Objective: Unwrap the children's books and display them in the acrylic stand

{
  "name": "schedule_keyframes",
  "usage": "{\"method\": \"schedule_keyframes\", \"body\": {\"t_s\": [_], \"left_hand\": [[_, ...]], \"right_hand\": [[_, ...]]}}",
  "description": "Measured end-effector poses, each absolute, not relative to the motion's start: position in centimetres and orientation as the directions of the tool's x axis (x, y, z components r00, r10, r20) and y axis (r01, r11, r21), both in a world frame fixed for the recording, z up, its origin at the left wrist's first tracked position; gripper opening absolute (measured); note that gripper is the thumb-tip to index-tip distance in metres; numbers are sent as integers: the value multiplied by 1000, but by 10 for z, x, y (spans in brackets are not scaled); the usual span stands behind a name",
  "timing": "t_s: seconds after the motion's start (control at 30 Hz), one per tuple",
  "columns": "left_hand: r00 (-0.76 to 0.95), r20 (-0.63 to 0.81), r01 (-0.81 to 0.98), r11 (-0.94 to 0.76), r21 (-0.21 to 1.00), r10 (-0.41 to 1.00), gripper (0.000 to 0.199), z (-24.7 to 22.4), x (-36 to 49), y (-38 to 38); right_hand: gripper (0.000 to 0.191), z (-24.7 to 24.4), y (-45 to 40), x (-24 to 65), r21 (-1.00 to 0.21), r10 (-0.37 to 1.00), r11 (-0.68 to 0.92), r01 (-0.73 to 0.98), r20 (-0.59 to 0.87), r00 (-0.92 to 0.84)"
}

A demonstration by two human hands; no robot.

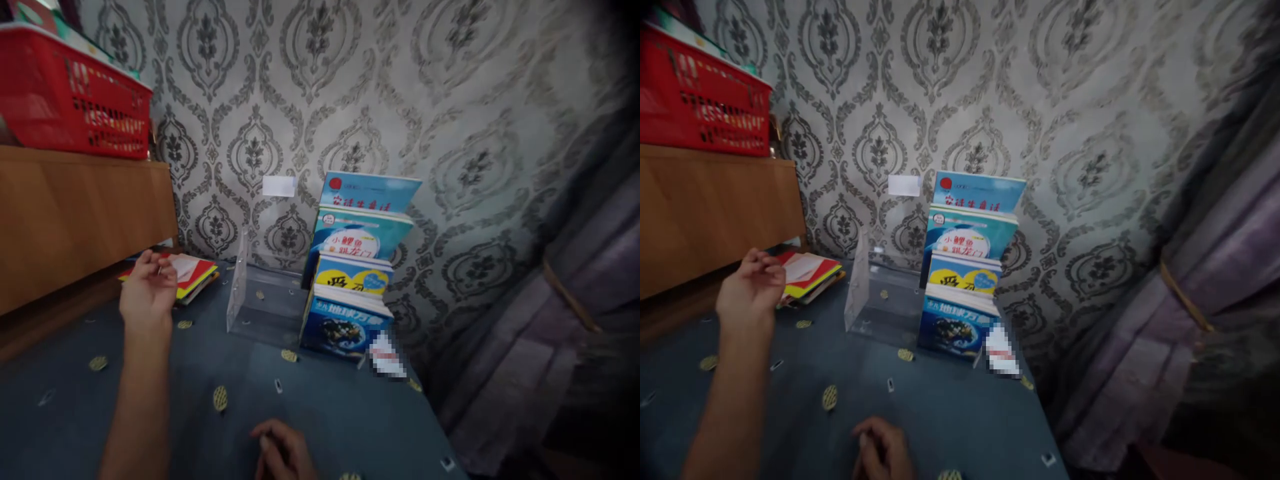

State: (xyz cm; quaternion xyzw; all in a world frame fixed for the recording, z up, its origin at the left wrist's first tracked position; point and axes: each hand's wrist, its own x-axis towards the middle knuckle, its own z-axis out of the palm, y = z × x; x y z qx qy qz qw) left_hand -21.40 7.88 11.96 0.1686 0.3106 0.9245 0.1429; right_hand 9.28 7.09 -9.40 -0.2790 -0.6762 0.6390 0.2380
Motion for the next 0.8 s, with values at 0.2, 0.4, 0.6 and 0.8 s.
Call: {"method": "schedule_keyframes", "body": {"t_s": [0.2, 0.4, 0.6, 0.8], "left_hand": [[-870, 467, 409, -298, 863, 159, 21, 96, -250, 83], [-644, 401, 763, 505, 404, 652, 49, 52, -310, 87], [-587, 172, 808, 587, 56, 791, 76, 41, -319, 105], [-563, 79, 824, 566, -30, 823, 75, 50, -314, 99]], "right_hand": [[65, -56, 56, 92, -980, 689, 179, 91, 58, -722], [59, -49, 57, 90, -969, 673, 222, 113, 68, -737], [55, -51, 58, 91, -964, 650, 234, 124, 60, -757], [49, -49, 58, 90, -967, 638, 216, 133, 37, -769]]}}
